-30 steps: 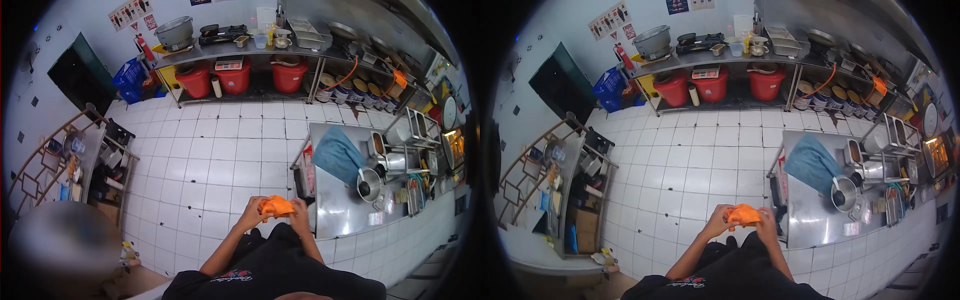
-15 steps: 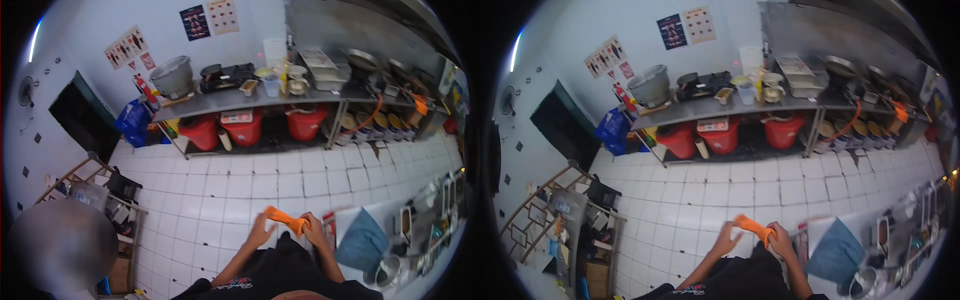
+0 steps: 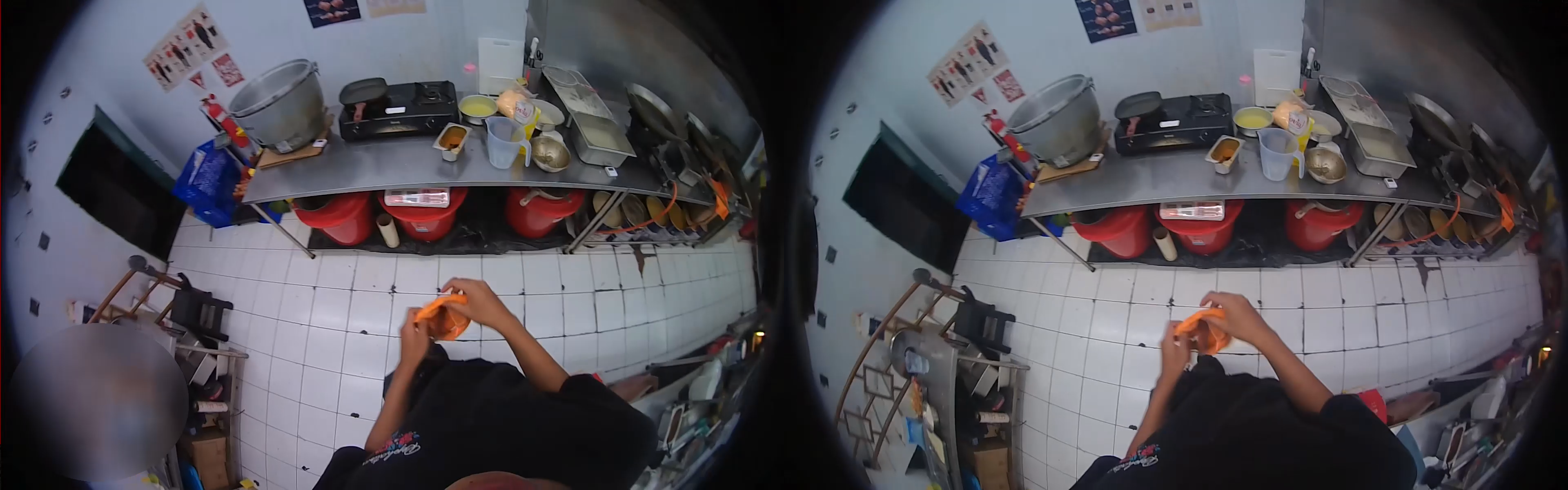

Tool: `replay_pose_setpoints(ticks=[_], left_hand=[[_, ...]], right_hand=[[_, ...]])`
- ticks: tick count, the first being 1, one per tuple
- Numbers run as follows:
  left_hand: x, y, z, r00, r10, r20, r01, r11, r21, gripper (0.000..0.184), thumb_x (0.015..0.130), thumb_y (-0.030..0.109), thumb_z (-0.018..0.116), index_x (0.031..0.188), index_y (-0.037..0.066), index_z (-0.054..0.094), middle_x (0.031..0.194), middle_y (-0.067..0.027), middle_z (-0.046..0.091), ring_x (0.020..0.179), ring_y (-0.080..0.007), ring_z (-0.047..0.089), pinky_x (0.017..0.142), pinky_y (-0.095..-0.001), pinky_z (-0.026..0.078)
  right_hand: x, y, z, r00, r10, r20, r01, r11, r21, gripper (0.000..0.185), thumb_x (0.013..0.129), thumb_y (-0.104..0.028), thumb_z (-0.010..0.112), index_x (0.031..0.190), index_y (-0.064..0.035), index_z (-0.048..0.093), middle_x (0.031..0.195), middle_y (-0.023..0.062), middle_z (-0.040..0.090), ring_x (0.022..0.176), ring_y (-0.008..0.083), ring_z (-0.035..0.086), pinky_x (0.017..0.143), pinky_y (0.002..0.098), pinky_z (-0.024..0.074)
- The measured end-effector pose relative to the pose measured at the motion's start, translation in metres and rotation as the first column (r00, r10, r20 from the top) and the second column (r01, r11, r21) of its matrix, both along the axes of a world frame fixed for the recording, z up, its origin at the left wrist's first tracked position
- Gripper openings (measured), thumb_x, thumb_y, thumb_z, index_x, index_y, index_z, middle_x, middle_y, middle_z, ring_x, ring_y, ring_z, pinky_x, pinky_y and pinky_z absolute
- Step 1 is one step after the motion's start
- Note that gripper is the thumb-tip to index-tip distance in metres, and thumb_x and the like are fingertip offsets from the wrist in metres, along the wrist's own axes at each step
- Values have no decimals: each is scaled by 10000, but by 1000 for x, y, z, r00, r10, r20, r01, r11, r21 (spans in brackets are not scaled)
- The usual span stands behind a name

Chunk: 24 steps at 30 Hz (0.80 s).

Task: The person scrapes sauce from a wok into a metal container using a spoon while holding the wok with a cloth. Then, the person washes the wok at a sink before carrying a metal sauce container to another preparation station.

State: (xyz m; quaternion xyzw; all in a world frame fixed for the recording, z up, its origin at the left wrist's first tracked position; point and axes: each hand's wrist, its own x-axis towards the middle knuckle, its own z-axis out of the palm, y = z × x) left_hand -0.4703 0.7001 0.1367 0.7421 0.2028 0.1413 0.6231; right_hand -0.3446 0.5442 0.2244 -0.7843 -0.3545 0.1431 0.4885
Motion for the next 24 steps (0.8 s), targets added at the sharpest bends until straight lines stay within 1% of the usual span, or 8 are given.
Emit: replay_pose_setpoints(ticks=[4,9,12,14,17,19,22,24], left_hand=[[80,106,16,995,-16,95,-16,945,326,149,874,37,559,1017,11,591,884,-157,662,809,-295,662,707,-343,511],[224,235,66,986,-156,53,97,811,577,228,769,-52,601,982,25,623,871,-123,662,768,-278,645,703,-341,504],[349,304,61,993,-119,16,40,448,893,213,806,109,662,1019,109,652,1009,-115,630,1055,-316,543,971,-491,351],[425,314,65,985,139,99,-151,450,880,287,868,243,646,1133,135,627,1198,-123,577,1184,-318,474,1003,-554,297],[508,316,13,864,406,297,-453,372,810,467,899,355,633,1314,169,530,1393,-189,435,1272,-386,383,1033,-540,294],[542,310,-64,893,402,201,-401,514,758,584,895,427,627,1404,205,449,1459,-246,317,1323,-435,297,1052,-560,274],[556,331,-166,988,54,-142,72,658,749,568,877,431,636,1365,178,495,1451,-253,330,1344,-437,266,1058,-590,257],[556,318,-166,921,5,-389,302,623,721,511,886,398,630,1313,132,541,1455,-241,333,1336,-441,279,1048,-595,262]], right_hand=[[103,51,22,976,188,-109,-209,950,-231,248,835,-227,741,985,-43,668,860,101,684,793,212,660,721,313,503],[275,152,-25,928,371,-36,-368,927,67,215,883,-230,698,960,-37,644,902,68,671,857,167,628,777,319,487],[346,200,-18,958,-103,267,92,994,55,207,876,-172,645,1044,-51,652,916,131,666,873,321,648,770,371,508],[386,226,-25,776,-380,504,272,922,277,241,870,-131,638,1096,-47,637,919,134,666,872,336,646,768,365,511],[408,198,-51,861,-502,82,437,813,385,280,883,-85,624,1161,-48,607,915,108,670,813,274,673,721,331,523],[419,160,-103,801,-497,-333,571,803,173,298,896,-69,623,1191,-54,592,901,72,671,745,183,672,666,290,526],[440,105,-256,689,-594,-416,649,761,-12,329,931,-189,638,1240,-103,563,1057,93,650,901,158,657,704,273,503],[435,89,-184,237,-236,-942,746,666,21,383,956,-294,598,1301,-142,532,1122,136,630,959,215,646,787,299,500]])
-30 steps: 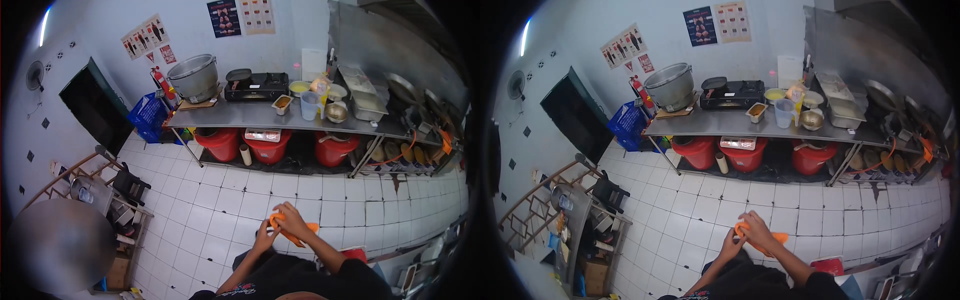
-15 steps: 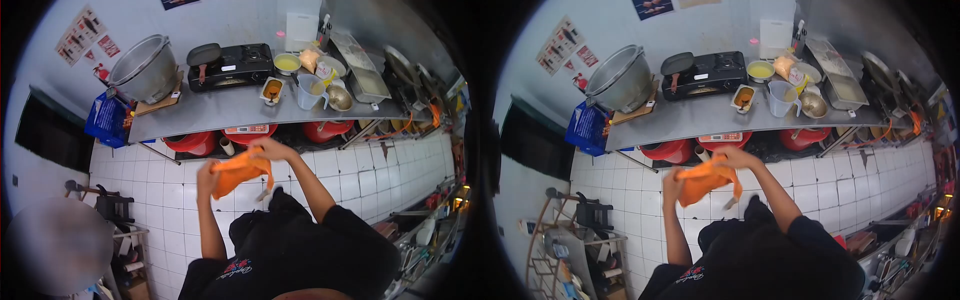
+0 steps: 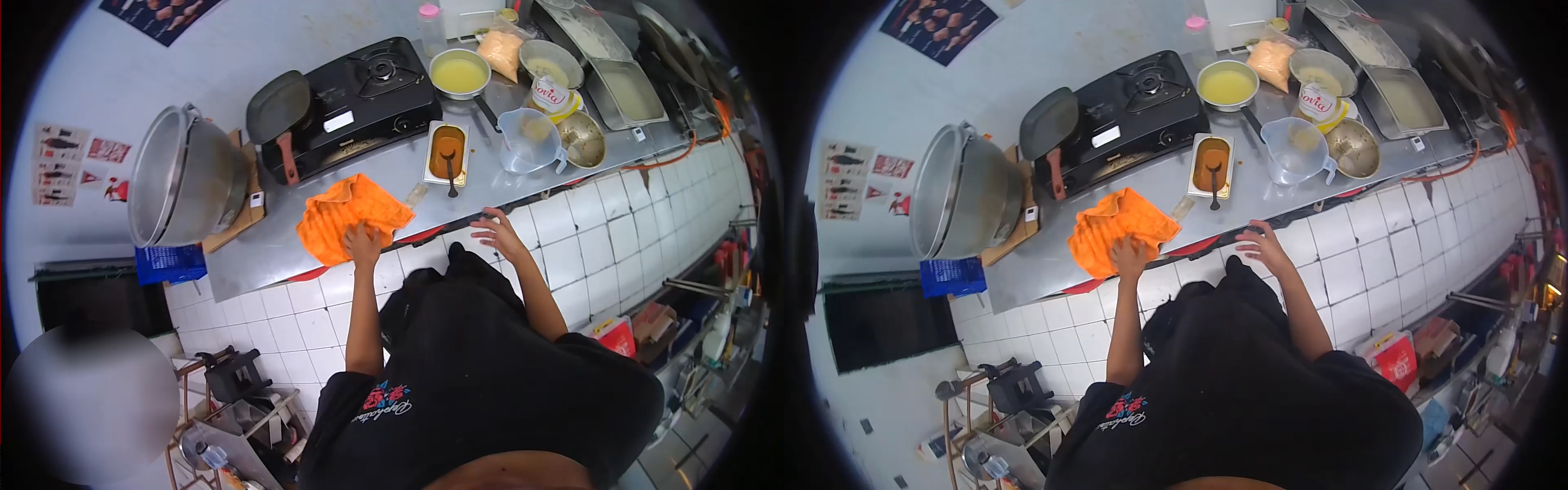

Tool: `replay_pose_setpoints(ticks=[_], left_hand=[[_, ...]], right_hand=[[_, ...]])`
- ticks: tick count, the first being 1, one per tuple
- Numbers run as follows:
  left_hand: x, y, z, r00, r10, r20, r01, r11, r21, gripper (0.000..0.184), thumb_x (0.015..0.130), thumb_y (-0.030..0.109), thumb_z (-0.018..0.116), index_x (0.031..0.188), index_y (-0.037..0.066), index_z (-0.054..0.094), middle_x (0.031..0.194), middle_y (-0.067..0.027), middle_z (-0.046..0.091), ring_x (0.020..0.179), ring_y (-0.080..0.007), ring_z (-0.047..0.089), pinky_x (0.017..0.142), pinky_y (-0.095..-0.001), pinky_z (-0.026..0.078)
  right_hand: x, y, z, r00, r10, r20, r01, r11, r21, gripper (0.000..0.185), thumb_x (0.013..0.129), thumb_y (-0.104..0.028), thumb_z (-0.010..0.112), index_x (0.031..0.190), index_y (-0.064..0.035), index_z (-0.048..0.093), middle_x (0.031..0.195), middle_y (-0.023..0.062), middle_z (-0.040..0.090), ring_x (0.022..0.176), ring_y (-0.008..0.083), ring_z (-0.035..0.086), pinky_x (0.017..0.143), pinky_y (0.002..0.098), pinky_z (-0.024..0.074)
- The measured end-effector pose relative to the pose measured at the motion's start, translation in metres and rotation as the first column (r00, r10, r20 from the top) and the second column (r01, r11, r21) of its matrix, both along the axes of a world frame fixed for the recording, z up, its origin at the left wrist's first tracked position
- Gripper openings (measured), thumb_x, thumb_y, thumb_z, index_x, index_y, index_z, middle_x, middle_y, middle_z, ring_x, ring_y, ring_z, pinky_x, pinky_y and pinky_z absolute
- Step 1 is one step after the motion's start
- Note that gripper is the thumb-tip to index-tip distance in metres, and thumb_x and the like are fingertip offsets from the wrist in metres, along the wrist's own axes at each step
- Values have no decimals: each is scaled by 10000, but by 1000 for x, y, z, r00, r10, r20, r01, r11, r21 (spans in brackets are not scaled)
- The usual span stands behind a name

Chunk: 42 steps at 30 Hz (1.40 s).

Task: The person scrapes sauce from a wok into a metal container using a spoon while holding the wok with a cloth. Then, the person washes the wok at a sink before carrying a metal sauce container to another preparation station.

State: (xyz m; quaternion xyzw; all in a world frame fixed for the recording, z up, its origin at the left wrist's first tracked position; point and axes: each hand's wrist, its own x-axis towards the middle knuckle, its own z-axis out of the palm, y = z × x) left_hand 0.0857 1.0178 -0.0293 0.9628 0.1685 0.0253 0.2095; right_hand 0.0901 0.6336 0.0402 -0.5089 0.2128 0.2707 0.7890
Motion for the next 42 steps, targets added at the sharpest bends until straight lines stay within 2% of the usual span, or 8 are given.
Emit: replay_pose_setpoints(ticks=[3,5,7,10,13,28,38,42], left_hand=[[36,-31,73,1000,22,-19,-23,998,-57,409,895,338,634,1201,69,599,1337,-227,482,1255,-380,416,1010,-517,348],[76,-41,44,942,-135,307,287,799,-529,318,938,293,606,1129,39,614,1044,-153,624,974,-272,595,874,-403,460],[114,-75,50,972,-178,155,224,486,-845,314,983,315,571,1095,23,599,800,-85,613,695,-172,597,685,-302,494],[166,-99,32,916,-402,0,154,351,-924,355,1001,366,546,1049,17,586,772,-45,598,614,-119,564,569,-270,479],[181,-118,32,879,-475,42,178,244,-953,317,975,356,601,990,41,577,765,0,589,605,-61,534,504,-219,447],[153,-112,42,864,-480,152,218,83,-973,185,992,201,589,1037,22,581,931,-16,643,795,-50,588,700,-216,495],[5,-167,128,681,-720,134,384,195,-902,133,977,151,602,1027,28,603,936,-22,660,785,-60,603,704,-224,497],[-80,-240,133,589,-800,116,299,83,-951,172,965,149,620,1075,17,605,971,-29,666,811,-72,610,731,-236,503]], right_hand=[[-31,-39,-47,984,40,-173,46,882,469,491,977,-353,542,1419,-182,414,1165,168,612,932,258,650,793,307,509],[-92,-77,-138,854,309,-418,-478,782,-399,647,971,-375,525,1521,-179,248,1306,255,538,1058,380,633,894,414,532],[-111,-77,-88,560,576,-596,-729,0,-684,518,945,-344,568,1409,-147,451,1438,262,419,1196,388,564,990,483,469],[-171,-98,-63,974,228,5,-69,318,-946,321,969,-322,550,1226,-149,634,1342,219,550,1202,352,576,986,473,464],[-191,-33,27,790,-613,27,516,640,-569,443,993,-421,513,1306,-110,493,1114,174,662,920,259,701,756,368,548],[-590,286,-132,732,-601,-322,176,623,-762,240,950,-229,589,1107,-51,627,902,126,694,847,212,690,699,311,537],[-642,173,-162,280,-875,-395,634,478,-608,281,956,-239,557,1154,-50,620,988,133,690,880,241,688,730,352,543],[-672,52,-161,607,-794,-43,317,292,-902,270,926,-154,546,1178,-79,605,1040,137,679,862,230,684,705,324,551]])
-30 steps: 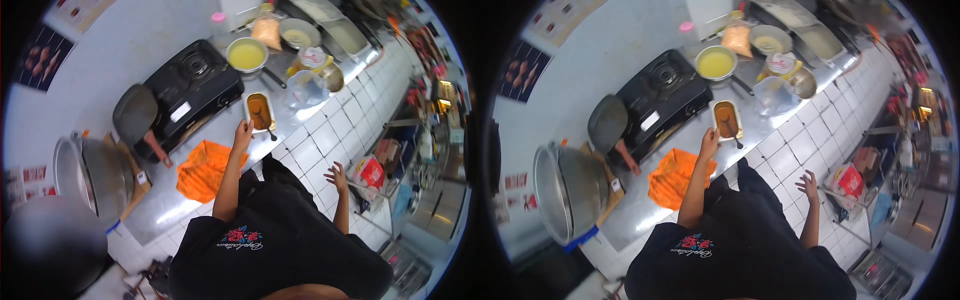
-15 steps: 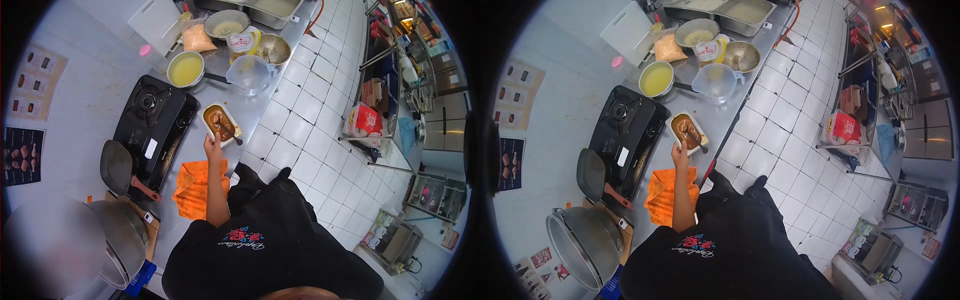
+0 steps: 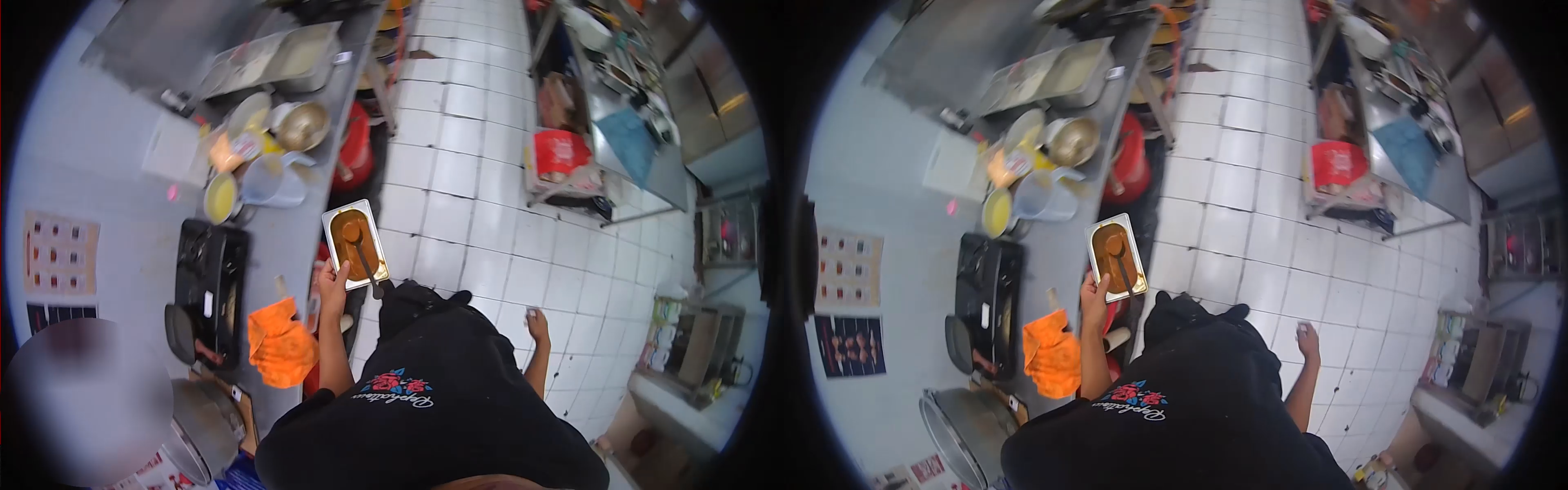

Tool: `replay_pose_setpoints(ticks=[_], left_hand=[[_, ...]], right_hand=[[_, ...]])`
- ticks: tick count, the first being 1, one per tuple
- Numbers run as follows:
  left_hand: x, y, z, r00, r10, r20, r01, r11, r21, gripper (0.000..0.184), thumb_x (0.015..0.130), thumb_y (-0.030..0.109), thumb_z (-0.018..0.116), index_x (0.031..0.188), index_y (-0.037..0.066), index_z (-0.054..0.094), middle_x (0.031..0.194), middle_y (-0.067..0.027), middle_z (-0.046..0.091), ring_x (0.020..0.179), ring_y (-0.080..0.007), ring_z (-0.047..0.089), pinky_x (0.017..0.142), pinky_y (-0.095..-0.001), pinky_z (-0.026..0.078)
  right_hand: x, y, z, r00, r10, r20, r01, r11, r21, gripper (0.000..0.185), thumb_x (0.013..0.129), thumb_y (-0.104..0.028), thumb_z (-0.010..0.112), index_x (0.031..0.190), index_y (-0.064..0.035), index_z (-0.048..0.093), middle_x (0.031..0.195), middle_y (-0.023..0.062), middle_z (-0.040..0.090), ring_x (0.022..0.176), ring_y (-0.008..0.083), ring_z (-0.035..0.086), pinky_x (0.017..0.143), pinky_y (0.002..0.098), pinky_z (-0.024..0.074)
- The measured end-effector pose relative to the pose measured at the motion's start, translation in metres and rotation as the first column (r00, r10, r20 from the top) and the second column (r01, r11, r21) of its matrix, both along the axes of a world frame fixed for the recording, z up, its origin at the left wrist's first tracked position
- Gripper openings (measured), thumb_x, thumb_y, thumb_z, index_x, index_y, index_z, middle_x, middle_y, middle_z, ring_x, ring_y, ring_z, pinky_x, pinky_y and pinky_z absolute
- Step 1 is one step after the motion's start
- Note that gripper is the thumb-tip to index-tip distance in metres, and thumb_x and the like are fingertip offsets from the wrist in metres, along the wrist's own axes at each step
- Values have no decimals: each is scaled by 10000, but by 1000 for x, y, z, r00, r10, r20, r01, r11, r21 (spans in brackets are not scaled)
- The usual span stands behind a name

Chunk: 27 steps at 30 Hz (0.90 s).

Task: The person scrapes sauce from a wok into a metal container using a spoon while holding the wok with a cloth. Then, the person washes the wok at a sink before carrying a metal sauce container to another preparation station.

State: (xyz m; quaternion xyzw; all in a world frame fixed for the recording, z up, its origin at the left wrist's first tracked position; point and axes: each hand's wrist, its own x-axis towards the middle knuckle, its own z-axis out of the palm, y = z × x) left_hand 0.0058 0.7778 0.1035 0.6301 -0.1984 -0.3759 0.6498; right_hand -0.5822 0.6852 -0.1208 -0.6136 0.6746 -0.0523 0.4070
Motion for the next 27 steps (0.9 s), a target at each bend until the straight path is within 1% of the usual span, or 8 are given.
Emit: replay_pose_setpoints(ticks=[2,8,13,16,20,21,24,27], left_hand=[[-45,-47,-9,997,-66,-49,65,997,-37,191,962,149,623,1097,15,602,977,-32,666,821,-75,614,745,-240,508],[-153,-198,20,891,-439,-116,433,899,-70,199,960,145,620,1102,6,614,989,-39,679,850,-76,622,786,-241,496],[-212,-335,53,678,-719,-153,731,682,29,200,949,151,633,1088,6,634,987,-34,680,869,-72,620,765,-227,489],[-249,-423,68,507,-862,-28,861,504,74,195,944,166,646,1067,16,640,892,9,655,758,-46,578,679,-220,475],[-308,-526,87,258,-964,-64,963,252,95,201,929,207,666,1016,29,640,834,42,620,677,-20,519,568,-197,409],[-327,-549,95,206,-976,-76,976,200,82,198,927,209,666,1010,31,639,822,47,615,666,-15,511,551,-194,397],[-371,-613,104,16,-996,-87,995,7,104,222,920,231,668,1036,44,642,798,58,596,658,-11,505,514,-189,375],[-420,-666,100,-132,-989,-59,990,-135,49,261,909,269,674,1082,77,641,793,71,589,657,-11,505,495,-185,361]], right_hand=[[6,-57,28,939,-136,315,123,991,60,265,926,-140,549,1175,-76,616,1060,145,678,902,248,673,768,371,546],[29,-222,131,893,106,438,-65,992,-107,287,972,-219,568,1217,-72,596,1077,119,677,980,228,648,864,352,521],[14,-319,239,854,165,493,-2,949,-315,301,948,-164,574,1242,-103,596,1165,98,642,997,221,636,850,346,508],[-22,-358,296,911,189,365,-48,931,-362,352,912,-112,590,1264,-114,584,1224,92,608,1026,236,626,842,345,511],[-55,-399,382,948,315,41,-230,771,-593,706,760,-153,752,1407,-210,475,1443,145,393,1304,353,409,1078,456,377],[-64,-415,390,925,380,-6,-315,757,-572,940,667,-208,832,1483,-269,369,1514,166,279,1401,386,268,1152,520,250],[-66,-458,442,792,500,-349,-609,625,-488,1082,617,-234,868,1521,-293,275,1545,167,240,1437,381,223,1162,557,213],[-79,-516,448,641,626,-444,-767,519,-377,1226,557,-260,901,1544,-314,176,1555,177,233,1454,377,198,1175,574,167]])
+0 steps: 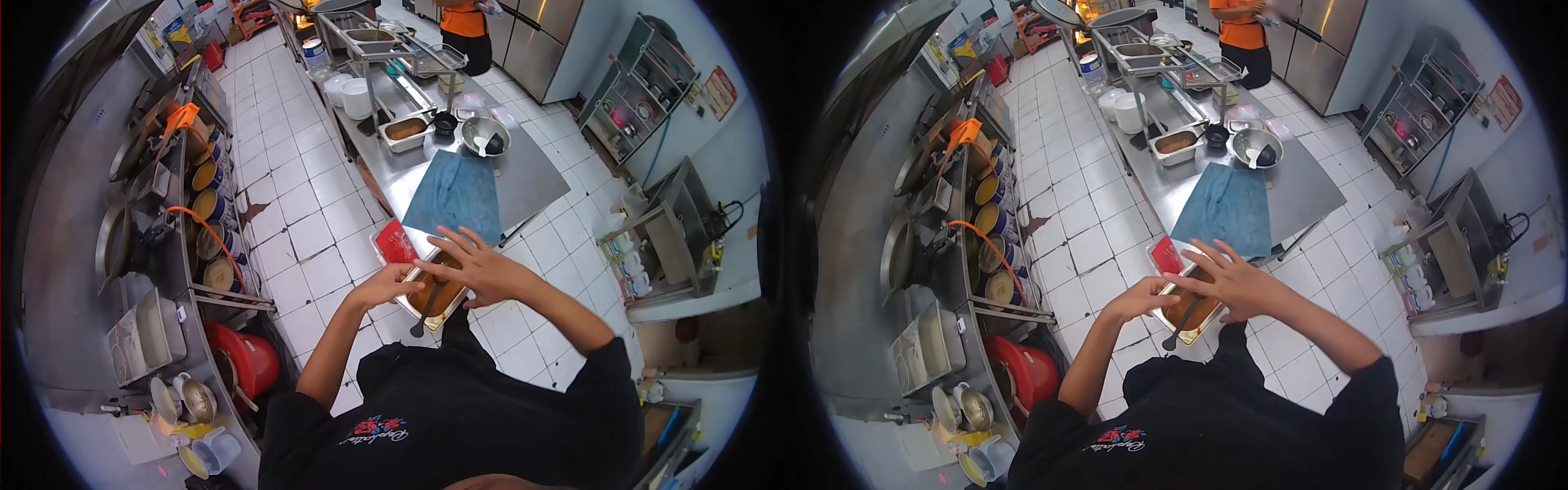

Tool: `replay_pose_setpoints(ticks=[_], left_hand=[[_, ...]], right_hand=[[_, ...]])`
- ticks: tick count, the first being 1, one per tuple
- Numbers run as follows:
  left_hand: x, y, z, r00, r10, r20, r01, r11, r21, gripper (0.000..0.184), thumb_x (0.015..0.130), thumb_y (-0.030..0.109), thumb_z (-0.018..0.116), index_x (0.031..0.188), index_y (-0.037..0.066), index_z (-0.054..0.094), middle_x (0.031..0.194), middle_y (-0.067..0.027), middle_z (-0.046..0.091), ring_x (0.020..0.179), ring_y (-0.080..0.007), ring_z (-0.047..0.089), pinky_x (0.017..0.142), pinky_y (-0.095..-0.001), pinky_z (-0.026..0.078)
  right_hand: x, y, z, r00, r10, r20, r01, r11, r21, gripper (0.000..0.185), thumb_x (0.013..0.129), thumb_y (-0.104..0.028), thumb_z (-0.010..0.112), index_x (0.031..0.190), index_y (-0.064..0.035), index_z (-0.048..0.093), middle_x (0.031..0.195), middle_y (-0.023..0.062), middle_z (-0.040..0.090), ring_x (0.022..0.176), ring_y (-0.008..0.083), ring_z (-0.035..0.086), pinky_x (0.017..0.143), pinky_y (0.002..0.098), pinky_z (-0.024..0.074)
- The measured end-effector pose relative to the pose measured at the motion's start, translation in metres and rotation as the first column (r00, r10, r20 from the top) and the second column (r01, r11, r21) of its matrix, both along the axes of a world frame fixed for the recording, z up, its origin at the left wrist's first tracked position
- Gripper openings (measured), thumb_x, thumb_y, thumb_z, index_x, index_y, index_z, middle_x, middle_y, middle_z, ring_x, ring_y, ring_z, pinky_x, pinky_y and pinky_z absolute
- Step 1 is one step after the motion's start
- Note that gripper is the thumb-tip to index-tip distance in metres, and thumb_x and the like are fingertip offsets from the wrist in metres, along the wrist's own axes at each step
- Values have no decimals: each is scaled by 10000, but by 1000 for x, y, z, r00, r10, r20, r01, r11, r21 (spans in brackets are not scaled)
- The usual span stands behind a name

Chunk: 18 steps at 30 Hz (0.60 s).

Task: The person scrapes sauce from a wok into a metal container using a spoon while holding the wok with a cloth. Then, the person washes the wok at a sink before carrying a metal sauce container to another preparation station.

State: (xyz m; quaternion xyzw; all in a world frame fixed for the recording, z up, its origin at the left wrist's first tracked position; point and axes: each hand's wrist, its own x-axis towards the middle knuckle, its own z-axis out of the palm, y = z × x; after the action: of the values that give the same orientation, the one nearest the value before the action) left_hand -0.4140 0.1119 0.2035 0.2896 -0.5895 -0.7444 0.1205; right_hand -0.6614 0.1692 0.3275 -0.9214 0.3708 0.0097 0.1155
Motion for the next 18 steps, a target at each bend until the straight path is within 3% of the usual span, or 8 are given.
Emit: replay_pose_setpoints(ticks=[3,4,7,11,12,15,16,18], left_hand=[[-45,-47,15,991,-89,99,88,996,18,279,900,292,678,1094,96,641,806,69,597,663,-12,510,482,-196,357],[-62,-57,29,985,-34,168,42,998,-46,263,897,293,673,1082,107,648,810,62,604,673,-15,506,476,-208,360],[-99,-106,2,989,44,144,-36,998,-60,221,895,284,670,1011,96,654,801,60,598,704,-20,510,479,-218,362],[-154,-171,15,986,48,157,-37,997,-72,170,889,238,685,898,80,621,757,73,532,714,-17,467,556,-200,363],[-171,-182,17,998,60,8,-60,998,27,165,894,237,686,895,85,622,745,88,512,689,-2,432,573,-191,353],[-201,-227,30,998,48,29,-50,996,68,77,886,161,687,870,109,633,772,102,534,710,17,435,577,-192,334],[-210,-244,32,999,50,20,-51,997,50,100,894,197,678,861,113,635,772,119,531,707,19,429,594,-190,338],[-226,-277,33,989,126,76,-118,988,-100,173,911,275,649,836,122,624,741,116,506,708,16,421,602,-190,344]], right_hand=[[-35,-59,-11,990,122,-68,-116,990,84,1269,545,-265,906,1549,-323,133,1539,196,269,1439,383,239,1175,568,178],[-51,-78,-22,986,159,-45,-154,984,92,1296,529,-266,910,1553,-317,118,1477,211,352,1392,389,323,1166,567,204],[-94,-131,-19,961,276,7,-274,951,146,1290,533,-260,902,1556,-296,117,1400,220,414,1334,387,391,1154,573,225],[-153,-206,-29,935,353,29,-353,935,27,1283,532,-265,875,1560,-277,108,1296,203,464,1274,378,435,1152,549,248],[-167,-224,-31,917,391,80,-392,920,-12,1246,516,-279,862,1550,-255,167,1231,190,479,1195,374,474,1088,529,336],[-198,-274,-22,908,409,93,-415,909,50,1198,499,-284,852,1528,-248,240,1155,176,490,1097,366,502,972,499,414],[-208,-289,-18,907,400,134,-406,913,24,1163,487,-286,844,1507,-252,286,1109,167,487,1031,353,508,885,465,436],[-226,-324,-11,908,393,145,-403,913,54,1186,483,-274,846,1518,-270,265,1108,167,483,1037,356,507,890,448,438]])
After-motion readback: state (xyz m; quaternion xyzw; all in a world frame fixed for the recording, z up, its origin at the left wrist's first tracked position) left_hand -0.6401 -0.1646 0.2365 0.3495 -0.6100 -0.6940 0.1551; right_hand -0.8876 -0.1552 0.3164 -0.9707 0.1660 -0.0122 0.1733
